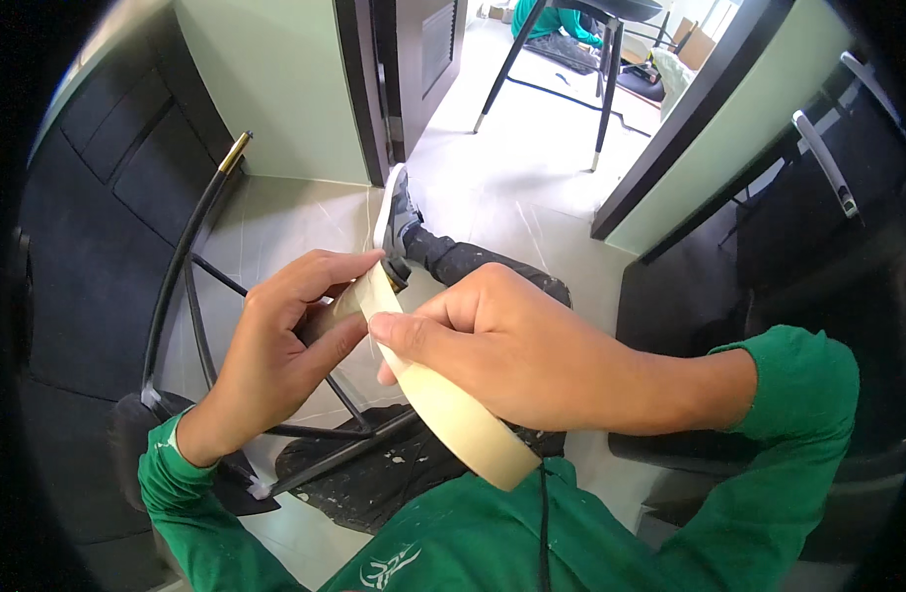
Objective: The person applies masking tape to the metal and wood finish of a chair leg by hand, wrapping it around the joint and smoothing it down.
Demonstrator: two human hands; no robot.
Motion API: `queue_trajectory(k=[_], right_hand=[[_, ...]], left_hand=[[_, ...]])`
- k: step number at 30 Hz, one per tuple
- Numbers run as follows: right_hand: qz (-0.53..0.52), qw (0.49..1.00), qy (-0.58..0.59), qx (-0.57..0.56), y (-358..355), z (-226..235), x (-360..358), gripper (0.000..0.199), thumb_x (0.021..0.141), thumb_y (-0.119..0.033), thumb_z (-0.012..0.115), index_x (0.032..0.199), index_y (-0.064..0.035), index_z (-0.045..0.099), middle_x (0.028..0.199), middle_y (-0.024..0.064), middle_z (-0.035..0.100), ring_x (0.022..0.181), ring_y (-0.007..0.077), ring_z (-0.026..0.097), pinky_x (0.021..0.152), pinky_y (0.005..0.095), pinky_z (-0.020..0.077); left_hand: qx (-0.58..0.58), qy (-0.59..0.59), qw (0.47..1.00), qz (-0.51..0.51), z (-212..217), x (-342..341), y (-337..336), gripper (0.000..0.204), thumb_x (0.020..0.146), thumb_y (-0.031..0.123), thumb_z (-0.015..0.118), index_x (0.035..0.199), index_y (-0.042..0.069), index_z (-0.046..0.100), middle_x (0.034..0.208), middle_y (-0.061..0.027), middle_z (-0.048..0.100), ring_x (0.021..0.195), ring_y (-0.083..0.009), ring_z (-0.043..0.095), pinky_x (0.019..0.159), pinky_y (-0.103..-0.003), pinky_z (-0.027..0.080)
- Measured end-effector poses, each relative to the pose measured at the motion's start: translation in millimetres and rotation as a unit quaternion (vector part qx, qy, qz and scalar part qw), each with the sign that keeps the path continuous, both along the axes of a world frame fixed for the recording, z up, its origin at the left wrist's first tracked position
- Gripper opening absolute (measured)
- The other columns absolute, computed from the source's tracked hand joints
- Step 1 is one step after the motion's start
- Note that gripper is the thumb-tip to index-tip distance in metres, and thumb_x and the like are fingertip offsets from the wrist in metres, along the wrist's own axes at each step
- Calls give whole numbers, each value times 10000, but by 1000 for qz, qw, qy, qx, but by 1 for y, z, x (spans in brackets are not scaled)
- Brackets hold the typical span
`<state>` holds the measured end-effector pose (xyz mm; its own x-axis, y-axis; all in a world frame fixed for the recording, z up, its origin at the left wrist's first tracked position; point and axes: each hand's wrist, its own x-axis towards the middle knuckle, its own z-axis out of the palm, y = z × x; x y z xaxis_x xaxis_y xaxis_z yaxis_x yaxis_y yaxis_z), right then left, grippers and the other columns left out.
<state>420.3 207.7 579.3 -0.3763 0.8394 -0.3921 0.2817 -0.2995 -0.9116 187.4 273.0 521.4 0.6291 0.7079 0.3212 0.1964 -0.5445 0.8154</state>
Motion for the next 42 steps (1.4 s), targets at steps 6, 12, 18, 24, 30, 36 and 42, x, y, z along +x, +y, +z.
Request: queue_trajectory(k=[6,12,18,24,30,36,42], right_hand=[[-1,999,-33,23,-6,-5,-1,409,1109,-325,610,1022,15,820,716,-43,630,666,13,495,582,234,397],[-19,997,36,69,-10,-27,1,392,1098,-291,629,994,42,808,677,-34,619,635,13,480,549,236,380],[-11,991,47,121,-6,-52,7,358,1088,-247,641,978,58,793,680,-5,629,632,23,490,559,250,411],[1,983,35,182,3,-70,11,276,1065,-200,663,1015,31,807,754,81,684,708,87,582,639,281,471],[13,982,52,181,14,-80,15,242,1050,-190,677,1039,6,819,805,110,725,785,122,618,721,305,494],[22,971,42,236,22,-90,18,191,1021,-173,709,1030,-23,828,840,91,753,784,153,602,737,309,492],[30,953,61,294,38,-105,18,149,993,-169,742,990,-45,825,844,47,765,811,176,580,770,330,480]], left_hand=[[-22,13,1000,-8,1,-2,0,490,909,-101,709,1383,7,654,1105,-76,673,888,-84,613,679,-224,451],[-32,51,998,14,4,-5,-1,510,916,-94,716,1412,-2,643,1193,-75,692,1021,-97,650,797,-218,509],[-32,66,997,13,8,-5,-2,523,926,-75,731,1435,-1,636,1223,-88,682,1065,-113,655,872,-242,530],[-57,59,996,24,8,-5,-2,539,922,-19,782,1439,-10,632,1197,-83,668,1077,-121,654,906,-254,523],[-83,45,995,27,10,-5,-1,541,927,26,803,1436,-28,628,1222,-84,661,1093,-133,650,941,-270,515],[-82,49,995,20,12,-7,0,554,923,49,815,1435,-42,624,1244,-97,657,1096,-138,647,922,-271,521],[-4,86,996,31,11,-7,0,557,922,65,811,1429,-66,620,1233,-123,656,1021,-140,655,867,-276,541]])
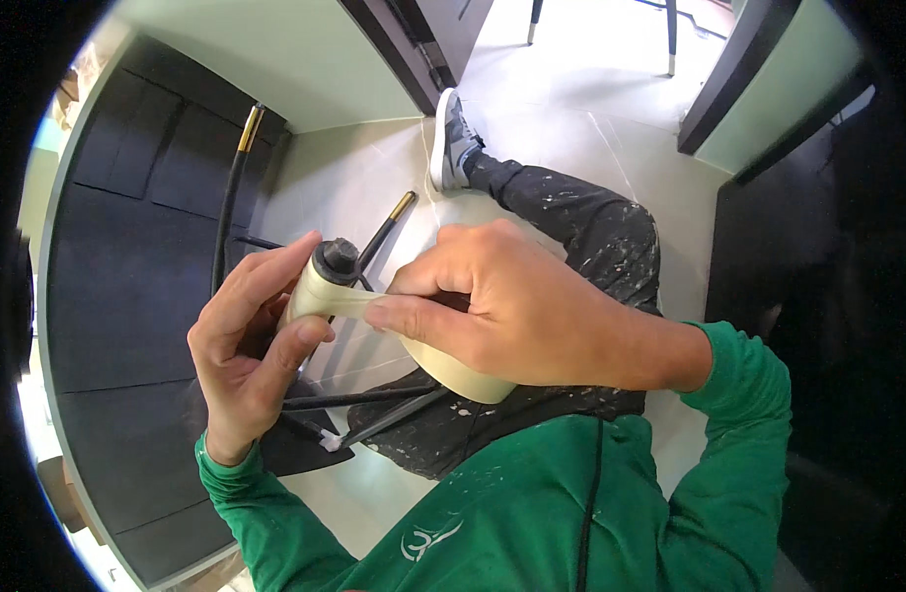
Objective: The person applies masking tape to the metal and wood finish of a chair leg by hand, wrapping it around the joint and smoothing it down.
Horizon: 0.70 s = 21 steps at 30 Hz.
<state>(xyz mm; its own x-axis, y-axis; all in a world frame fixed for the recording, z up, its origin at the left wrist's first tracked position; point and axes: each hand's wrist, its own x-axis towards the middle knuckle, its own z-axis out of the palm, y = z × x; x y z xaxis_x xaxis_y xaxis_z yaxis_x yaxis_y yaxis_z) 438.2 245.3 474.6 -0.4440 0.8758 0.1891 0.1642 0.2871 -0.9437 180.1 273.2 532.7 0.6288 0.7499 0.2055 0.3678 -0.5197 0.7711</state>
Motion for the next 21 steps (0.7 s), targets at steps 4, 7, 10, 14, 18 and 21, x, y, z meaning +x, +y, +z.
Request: queue_trajectory(k=[4,7,10,14,18,21], right_hand=[[-14,996,33,81,8,-9,-4,150,986,-173,747,932,-45,806,826,47,750,786,205,564,739,352,468],[-10,995,46,92,12,-14,-2,143,970,-167,755,906,-46,795,799,54,728,775,223,560,724,362,462],[-5,993,45,109,19,-20,-3,116,944,-151,764,909,-45,793,763,60,698,758,238,563,714,371,467],[-29,985,96,144,28,-34,-11,88,901,-124,783,929,-41,796,728,65,657,745,250,571,676,378,471],[-64,967,153,195,33,-48,-22,156,832,-71,818,983,-40,793,781,71,619,763,259,582,654,365,488],[-87,952,197,216,36,-54,-30,221,795,-44,830,1010,-27,778,843,76,615,819,261,621,675,368,524]], left_hand=[[3,-7,999,47,0,3,-4,536,857,15,829,1369,-43,681,1194,-192,730,1010,-219,709,841,-306,554],[8,5,998,66,0,3,-7,537,841,6,817,1353,-78,677,1199,-217,728,1034,-248,715,866,-319,558],[1,-7,993,119,-3,3,-11,538,818,50,808,1313,-116,680,1161,-240,731,1010,-262,720,856,-329,563],[79,24,982,170,-8,1,-16,624,790,238,874,1265,-125,694,1067,-221,747,898,-241,717,771,-318,561],[178,110,959,194,-8,3,-19,822,726,487,931,1257,-98,702,961,-147,758,818,-203,695,700,-302,544],[230,165,935,214,-9,9,-21,827,761,533,889,1274,-85,692,884,-99,743,792,-170,667,679,-282,523]])
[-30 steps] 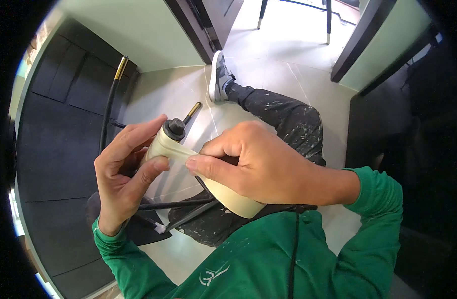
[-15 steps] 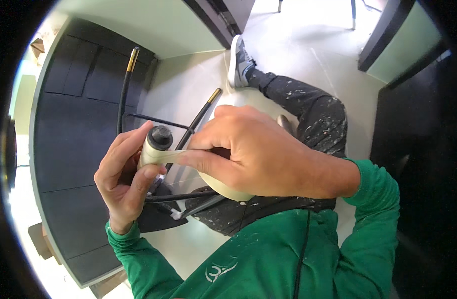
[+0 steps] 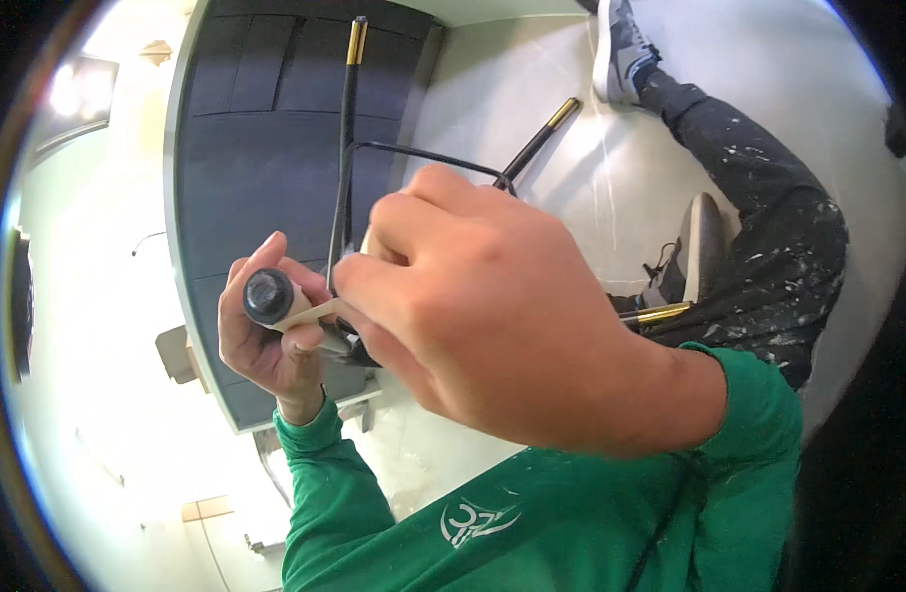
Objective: The person applies masking tape to the metal and wood finish of a chair leg by hand, wrapping it around the joint and smoothing it down.
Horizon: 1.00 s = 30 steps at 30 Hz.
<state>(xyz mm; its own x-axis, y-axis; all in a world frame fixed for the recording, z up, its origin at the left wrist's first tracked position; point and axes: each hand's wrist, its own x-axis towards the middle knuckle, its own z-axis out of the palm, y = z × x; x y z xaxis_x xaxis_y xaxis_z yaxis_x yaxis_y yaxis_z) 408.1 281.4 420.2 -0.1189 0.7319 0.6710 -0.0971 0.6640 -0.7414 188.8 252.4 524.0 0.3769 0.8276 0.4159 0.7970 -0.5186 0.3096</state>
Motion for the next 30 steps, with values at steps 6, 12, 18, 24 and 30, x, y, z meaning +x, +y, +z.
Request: queue_trajectory(k=[6,12,18,24,30], right_hand=[[-13,997,74,9,12,-8,-20,229,787,-31,827,1007,-26,765,870,75,616,862,273,650,680,376,546],[-19,985,165,45,28,-15,-37,189,768,-36,829,934,-53,742,831,58,559,831,254,635,651,369,524],[61,981,185,-19,28,-16,-35,184,720,-41,837,854,-65,713,824,52,553,829,240,634,637,353,515],[57,978,200,1,37,-22,-42,168,705,-57,832,817,-67,708,800,54,565,822,240,633,631,356,509],[66,978,198,11,40,-28,-46,154,690,-72,826,781,-69,702,776,57,578,815,240,632,625,359,503]], left_hand=[[64,-17,997,52,-7,12,-3,788,898,564,782,1341,-68,629,805,-54,674,723,-116,599,614,-244,453],[151,1,981,125,-21,18,-4,851,911,748,636,1258,-28,621,743,-48,642,691,-115,598,605,-251,452],[220,84,957,168,-21,10,-6,904,881,871,501,1144,12,609,783,-53,640,718,-149,600,698,-316,492],[237,94,959,126,-26,-6,-11,920,894,918,359,1097,47,575,901,-57,621,789,-170,600,772,-361,508],[285,132,938,145,-35,-8,-13,919,913,923,296,1087,61,562,979,-52,572,913,-195,578,833,-389,504]])
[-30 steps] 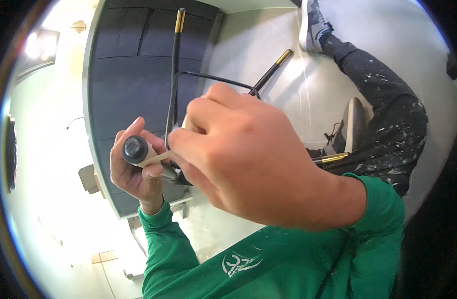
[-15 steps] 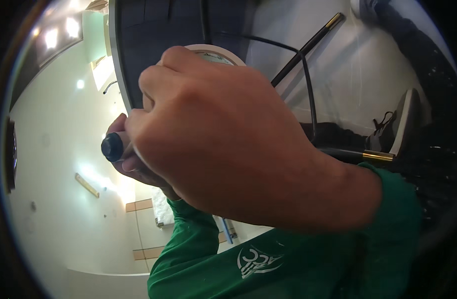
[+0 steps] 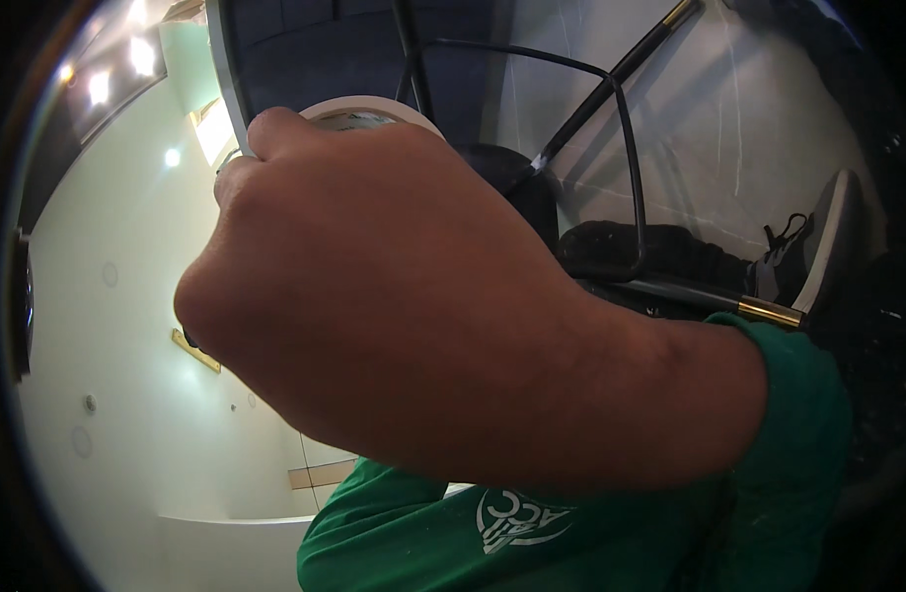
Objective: The person applies masking tape to the metal and wood finish of a chair leg by hand, wrapping it around the joint and smoothing it down.
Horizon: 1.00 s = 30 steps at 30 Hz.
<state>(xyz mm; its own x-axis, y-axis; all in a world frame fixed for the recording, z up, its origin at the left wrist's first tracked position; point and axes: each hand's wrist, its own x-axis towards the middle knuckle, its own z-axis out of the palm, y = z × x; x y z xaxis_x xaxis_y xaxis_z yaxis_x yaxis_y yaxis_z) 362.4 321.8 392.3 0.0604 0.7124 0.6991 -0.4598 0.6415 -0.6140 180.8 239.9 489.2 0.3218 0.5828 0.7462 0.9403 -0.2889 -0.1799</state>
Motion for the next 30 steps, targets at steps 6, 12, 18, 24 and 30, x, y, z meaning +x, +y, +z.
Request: queue_trajectory(k=[6,12,18,24,30], right_hand=[[6,1000,-1,11,1,1,-1,144,674,-87,821,744,-71,697,752,59,591,809,240,631,619,362,497],[8,1000,-10,17,0,3,2,137,659,-103,816,708,-73,691,728,61,603,802,239,630,613,364,491],[1,1000,-12,22,2,6,3,135,644,-118,811,671,-75,686,704,64,616,795,239,629,608,367,486],[-10,1000,-15,21,2,8,5,138,628,-134,806,635,-76,680,680,66,628,788,239,628,602,370,480],[-23,999,-20,19,1,8,5,145,613,-149,801,598,-78,675,656,68,641,781,239,627,596,373,474]], left_hand=[[9,-90,996,-20,-6,-1,1,924,917,920,333,1116,47,561,1012,-56,564,969,-211,569,859,-408,500],[-52,-89,990,-95,7,-8,1,859,911,852,522,1134,24,574,985,-72,613,863,-196,629,785,-354,521],[-60,-52,993,-83,15,-10,1,851,901,835,574,1093,6,588,901,-79,631,759,-184,636,713,-338,532],[-38,-35,997,-64,13,-8,1,872,892,854,567,1053,-1,613,928,-92,644,779,-192,636,699,-344,536],[-31,-61,997,-31,7,-10,-8,834,927,797,598,1098,-18,637,971,-107,665,855,-222,679,752,-352,579]])
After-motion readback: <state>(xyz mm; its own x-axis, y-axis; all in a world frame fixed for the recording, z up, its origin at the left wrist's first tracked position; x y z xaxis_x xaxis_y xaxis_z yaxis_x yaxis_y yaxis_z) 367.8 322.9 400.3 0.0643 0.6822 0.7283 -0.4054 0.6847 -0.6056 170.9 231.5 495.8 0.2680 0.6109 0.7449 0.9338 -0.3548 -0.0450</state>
